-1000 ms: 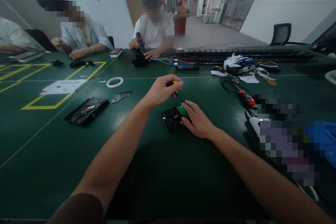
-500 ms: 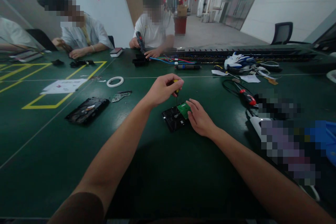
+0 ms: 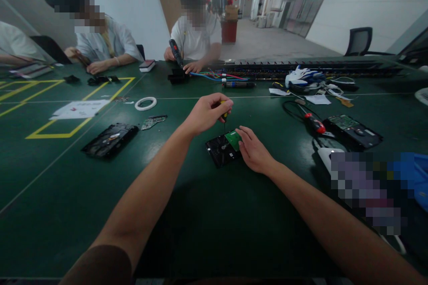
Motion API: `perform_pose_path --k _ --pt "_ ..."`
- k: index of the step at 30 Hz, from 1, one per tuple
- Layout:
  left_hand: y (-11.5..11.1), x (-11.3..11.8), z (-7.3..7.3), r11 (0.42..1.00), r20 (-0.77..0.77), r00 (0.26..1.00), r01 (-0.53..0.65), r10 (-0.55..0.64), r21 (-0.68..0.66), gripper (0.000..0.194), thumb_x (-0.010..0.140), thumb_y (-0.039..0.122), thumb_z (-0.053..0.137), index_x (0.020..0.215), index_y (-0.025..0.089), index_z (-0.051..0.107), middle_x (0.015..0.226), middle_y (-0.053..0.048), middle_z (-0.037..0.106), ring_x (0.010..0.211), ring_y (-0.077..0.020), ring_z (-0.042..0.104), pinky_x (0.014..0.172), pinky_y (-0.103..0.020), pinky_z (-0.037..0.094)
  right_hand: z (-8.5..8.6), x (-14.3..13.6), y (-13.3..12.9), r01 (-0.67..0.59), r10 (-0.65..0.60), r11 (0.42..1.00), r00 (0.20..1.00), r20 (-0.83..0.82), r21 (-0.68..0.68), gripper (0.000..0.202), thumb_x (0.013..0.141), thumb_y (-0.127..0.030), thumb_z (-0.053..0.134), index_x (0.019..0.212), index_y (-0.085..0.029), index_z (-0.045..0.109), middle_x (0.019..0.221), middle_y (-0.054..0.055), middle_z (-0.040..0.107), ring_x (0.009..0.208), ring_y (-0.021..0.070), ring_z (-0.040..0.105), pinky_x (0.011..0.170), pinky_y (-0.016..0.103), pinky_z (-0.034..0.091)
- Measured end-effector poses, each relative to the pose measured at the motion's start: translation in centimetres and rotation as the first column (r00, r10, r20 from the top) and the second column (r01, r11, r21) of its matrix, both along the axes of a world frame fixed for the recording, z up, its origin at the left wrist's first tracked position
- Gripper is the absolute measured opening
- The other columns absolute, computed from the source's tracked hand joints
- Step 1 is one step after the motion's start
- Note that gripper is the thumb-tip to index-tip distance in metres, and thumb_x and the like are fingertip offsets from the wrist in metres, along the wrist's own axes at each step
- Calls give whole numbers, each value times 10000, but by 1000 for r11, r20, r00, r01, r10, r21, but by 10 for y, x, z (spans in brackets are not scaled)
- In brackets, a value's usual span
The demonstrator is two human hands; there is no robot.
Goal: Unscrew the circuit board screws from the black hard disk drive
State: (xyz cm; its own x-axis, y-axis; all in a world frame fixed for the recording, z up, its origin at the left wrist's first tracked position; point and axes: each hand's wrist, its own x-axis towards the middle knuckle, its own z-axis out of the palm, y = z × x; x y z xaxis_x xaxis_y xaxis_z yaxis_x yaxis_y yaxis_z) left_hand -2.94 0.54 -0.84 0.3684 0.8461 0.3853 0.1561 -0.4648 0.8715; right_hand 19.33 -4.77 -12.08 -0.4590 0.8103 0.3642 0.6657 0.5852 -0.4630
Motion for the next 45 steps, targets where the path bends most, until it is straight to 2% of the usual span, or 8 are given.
perform_pose_path --k 7,12,17,22,28,33,41,45 --pt "0 0 0 1000 -13 1000 -12 12 4 273 992 419 641 959 158 714 919 -73 717 768 -119 653 622 -201 572 -1 1 0 -6 6 1000 1000 -19 0 511 1105 -406 315 1581 -239 396 1616 160 403 1521 341 381 1215 623 401" --pt "0 0 2 995 44 999 -5 9 -100 274 1022 332 517 1001 159 729 982 -95 727 853 -149 688 617 -207 576 -1 -1 1 8 -6 1000 999 -54 22 528 1099 -423 339 1581 -213 385 1583 187 430 1503 342 405 1230 608 387" --pt "1 -1 3 989 76 997 -2 13 -147 244 981 249 508 1018 156 731 977 -94 715 866 -156 685 627 -224 598 -9 4 8 183 -173 983 960 -221 27 518 1085 -358 341 1564 -167 390 1497 225 497 1367 339 551 1140 606 481" --pt "3 -1 -1 998 33 999 -37 39 -47 209 978 324 596 986 158 723 949 -80 688 820 -141 655 618 -226 614 -12 10 14 298 -284 955 903 -322 -7 462 1054 -306 367 1475 -169 496 1377 215 590 1210 336 660 1063 616 527" --pt "2 -1 -2 997 30 998 -60 61 -38 176 950 334 668 934 159 671 936 -82 698 797 -134 656 608 -227 611 -6 8 10 276 -262 961 918 -298 2 421 1068 -334 362 1418 -184 542 1349 194 603 1225 326 645 1050 586 538" --pt "0 -1 1 998 34 999 -15 17 -61 200 980 327 614 1076 165 681 1007 -86 732 863 -144 691 613 -209 595 -5 8 9 215 -197 976 946 -256 41 407 1070 -373 402 1427 -234 538 1419 167 565 1329 333 567 1112 619 491" --pt "0 -1 0 1000 11 1000 2 -2 -12 236 986 387 645 992 156 697 922 -64 706 787 -121 659 628 -200 582 9 -1 -4 -43 40 991 999 26 124 482 1049 -422 493 1498 -250 520 1600 148 469 1524 368 369 1224 662 346" --pt "0 0 -1 1000 12 1000 -22 22 -7 243 960 400 695 999 160 679 846 -40 675 743 -109 639 629 -197 579 9 -3 -6 -86 75 990 992 100 115 499 1049 -470 498 1500 -260 537 1580 135 505 1520 370 381 1227 674 329"
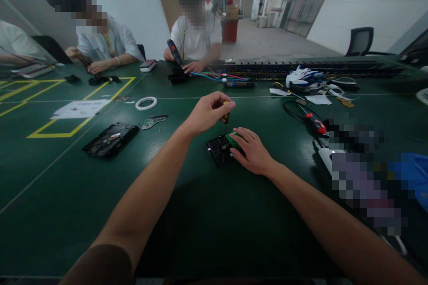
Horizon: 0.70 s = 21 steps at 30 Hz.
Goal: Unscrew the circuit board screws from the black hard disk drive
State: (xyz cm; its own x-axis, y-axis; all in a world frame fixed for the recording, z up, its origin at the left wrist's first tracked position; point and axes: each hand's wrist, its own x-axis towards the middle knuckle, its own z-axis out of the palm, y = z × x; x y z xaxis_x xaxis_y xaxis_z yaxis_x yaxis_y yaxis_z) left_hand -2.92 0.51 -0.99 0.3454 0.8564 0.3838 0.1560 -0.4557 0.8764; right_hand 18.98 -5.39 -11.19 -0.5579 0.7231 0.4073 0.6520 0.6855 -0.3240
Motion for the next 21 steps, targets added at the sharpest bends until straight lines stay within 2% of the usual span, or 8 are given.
perform_pose_path --k 4,9,18,21 --pt "-1 0 0 1000 -24 999 22 -22 20 276 956 436 704 1040 173 709 851 -38 673 757 -115 640 629 -200 583 -2 0 0 0 0 1000 1000 4 9 500 1053 -484 494 1497 -259 543 1567 132 517 1507 361 399 1232 667 323" --pt "0 -2 0 999 -37 998 44 -43 28 308 950 463 714 965 155 698 861 -51 688 718 -113 635 598 -208 577 1 0 -1 -5 5 1000 1000 14 17 490 1052 -483 496 1478 -249 553 1524 136 540 1471 357 430 1242 648 308" --pt "-1 0 1 998 -14 998 63 -64 -20 258 992 398 662 1023 142 669 929 -81 724 784 -124 678 653 -218 600 5 0 -2 -5 5 1000 1000 25 9 462 1048 -478 503 1453 -264 563 1461 128 561 1414 359 461 1223 643 328" --pt "0 -1 1 996 3 998 61 -61 -65 199 981 305 655 1084 136 670 964 -85 725 853 -142 698 688 -230 614 4 0 -2 3 -3 1000 999 34 8 468 1050 -477 502 1456 -254 562 1478 132 546 1423 358 452 1223 632 333"
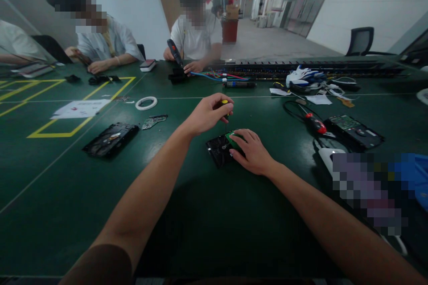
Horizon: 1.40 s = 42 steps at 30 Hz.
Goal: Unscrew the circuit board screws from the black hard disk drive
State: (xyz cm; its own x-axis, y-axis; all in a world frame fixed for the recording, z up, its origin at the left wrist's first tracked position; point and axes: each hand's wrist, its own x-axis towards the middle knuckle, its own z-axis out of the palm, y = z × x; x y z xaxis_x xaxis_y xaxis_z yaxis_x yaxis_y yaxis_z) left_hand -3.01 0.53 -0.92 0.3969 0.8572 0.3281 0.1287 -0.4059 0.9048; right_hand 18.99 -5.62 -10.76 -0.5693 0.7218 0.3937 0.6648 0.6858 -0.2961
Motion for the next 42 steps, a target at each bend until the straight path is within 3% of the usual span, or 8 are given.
perform_pose_path --k 4,18,22,27,32,36,39,42 --pt "2 -1 -1 1000 6 1000 -3 3 -11 202 946 227 665 1126 136 664 990 -84 722 896 -159 708 712 -258 634 0 0 0 2 -2 1000 1000 9 4 467 1050 -459 509 1457 -237 558 1487 143 538 1422 358 452 1214 623 343" --pt "3 -1 -2 999 22 999 -37 37 15 191 940 225 675 1108 137 663 960 -74 702 865 -153 694 698 -279 646 0 -1 -1 14 -14 1000 1000 3 11 469 1045 -438 531 1448 -199 552 1500 158 533 1425 348 460 1216 588 358" --pt "-2 2 3 999 39 999 -23 21 38 218 951 256 679 1132 137 655 981 -78 712 879 -153 698 712 -275 640 1 0 1 68 -65 997 988 -143 22 521 1045 -405 531 1517 -198 460 1503 172 525 1422 334 479 1199 580 404" --pt "-15 17 5 988 38 993 102 -108 119 271 973 321 680 1184 151 660 1104 -94 733 942 -164 713 756 -274 613 4 2 1 196 -142 976 901 -411 93 623 1037 -396 554 1599 -267 319 1539 152 509 1424 313 510 1192 573 440" --pt "-25 36 -3 960 -25 989 145 -143 238 269 966 308 698 1195 166 696 1144 -87 751 1040 -191 717 922 -331 582 8 4 -2 271 -181 958 831 -526 98 582 1044 -406 565 1576 -293 356 1475 128 595 1235 286 664 1061 521 562" --pt "-24 38 -7 946 -89 994 94 -69 309 337 971 297 694 1291 192 680 1282 -94 731 1183 -214 690 1020 -364 547 11 9 -2 315 -203 941 819 -536 124 510 1063 -352 520 1554 -291 401 1318 109 658 1087 258 700 959 480 603" --pt "-20 28 -4 946 -151 987 2 50 325 626 908 337 782 1472 207 544 1404 -124 671 1301 -246 638 1068 -408 528 15 17 5 404 -291 902 830 -476 152 530 1055 -287 463 1578 -250 386 1270 136 604 1130 274 638 992 509 571" --pt "-21 15 9 934 -179 971 -90 160 347 440 969 335 700 1371 178 616 1300 -118 720 1203 -220 686 1038 -399 544 17 29 16 509 -416 852 798 -435 119 460 1005 -219 476 1462 -185 509 1233 163 540 1139 284 594 1033 518 526"
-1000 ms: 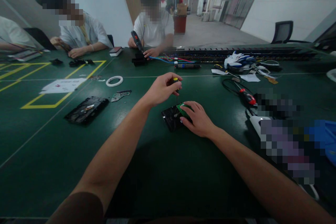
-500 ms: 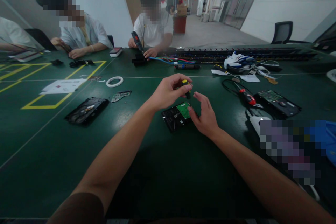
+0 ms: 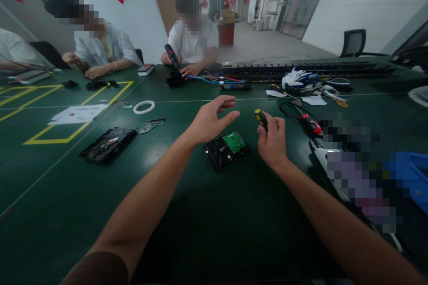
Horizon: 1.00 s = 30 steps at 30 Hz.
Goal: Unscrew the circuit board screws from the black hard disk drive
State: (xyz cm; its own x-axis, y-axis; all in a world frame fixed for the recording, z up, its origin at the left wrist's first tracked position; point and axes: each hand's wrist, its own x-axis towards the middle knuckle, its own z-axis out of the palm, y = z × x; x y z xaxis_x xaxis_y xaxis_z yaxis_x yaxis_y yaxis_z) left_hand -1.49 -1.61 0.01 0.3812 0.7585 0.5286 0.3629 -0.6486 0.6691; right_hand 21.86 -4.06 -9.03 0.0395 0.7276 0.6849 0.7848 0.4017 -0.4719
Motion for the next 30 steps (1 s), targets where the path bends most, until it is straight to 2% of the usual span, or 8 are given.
perform_pose_path --k 4,7,9,13,17,20,22,30 --pt "-15 -11 27 996 -31 999 27 -24 86 254 1015 325 619 1205 179 705 1164 -69 762 1037 -168 713 937 -322 565 1 12 12 50 -51 994 999 -8 -95 342 911 -141 514 1247 -162 574 1214 172 567 1124 292 594 1024 501 504" --pt "-20 -13 32 993 -118 992 57 -45 103 250 1027 332 593 1198 192 713 1166 -57 760 1040 -167 704 922 -313 559 2 13 15 84 -82 982 996 20 -171 330 883 -133 516 1208 -165 561 1219 176 582 1049 276 617 941 457 518" --pt "-16 -12 21 995 -230 973 49 -28 88 255 1019 355 600 1180 197 719 1153 -61 763 1022 -184 708 913 -337 559 3 11 16 119 -105 967 992 74 -226 280 912 -206 548 1190 -176 567 1177 160 617 982 269 631 866 421 520" --pt "-6 -9 -19 988 -465 872 -133 153 76 432 1039 476 535 1258 133 684 1214 -162 731 1160 -300 671 1013 -469 521 5 12 28 162 -42 909 953 302 -385 227 1010 -399 535 1049 -213 659 960 83 709 877 257 658 807 378 491" --pt "-19 -4 -49 983 -583 795 -180 165 32 868 945 774 496 1494 103 510 1402 -229 626 1310 -388 574 1094 -529 459 2 17 59 222 0 866 896 443 -449 265 972 -217 574 1191 -199 722 1175 118 724 1071 264 665 920 357 474" --pt "-37 -1 -59 983 -627 769 -181 124 -29 1219 762 947 539 1602 82 358 1521 -269 511 1375 -445 498 1131 -565 413 -3 17 83 234 19 841 889 458 -488 315 972 -231 607 1261 -218 731 1239 130 702 1088 269 667 913 351 485" --pt "-46 2 -64 980 -649 753 -190 110 -55 1330 689 984 558 1643 101 277 1548 -264 473 1395 -456 466 1156 -576 380 -6 15 95 232 33 832 886 462 -504 336 988 -264 604 1302 -238 721 1267 131 686 1087 266 668 904 346 492" --pt "-51 10 -78 973 -688 711 -227 143 -33 1349 684 896 662 1676 116 186 1526 -254 454 1374 -466 437 1154 -615 354 -11 0 115 257 16 822 881 472 -509 315 1034 -322 545 1272 -217 721 1258 164 656 1087 295 668 878 375 505"
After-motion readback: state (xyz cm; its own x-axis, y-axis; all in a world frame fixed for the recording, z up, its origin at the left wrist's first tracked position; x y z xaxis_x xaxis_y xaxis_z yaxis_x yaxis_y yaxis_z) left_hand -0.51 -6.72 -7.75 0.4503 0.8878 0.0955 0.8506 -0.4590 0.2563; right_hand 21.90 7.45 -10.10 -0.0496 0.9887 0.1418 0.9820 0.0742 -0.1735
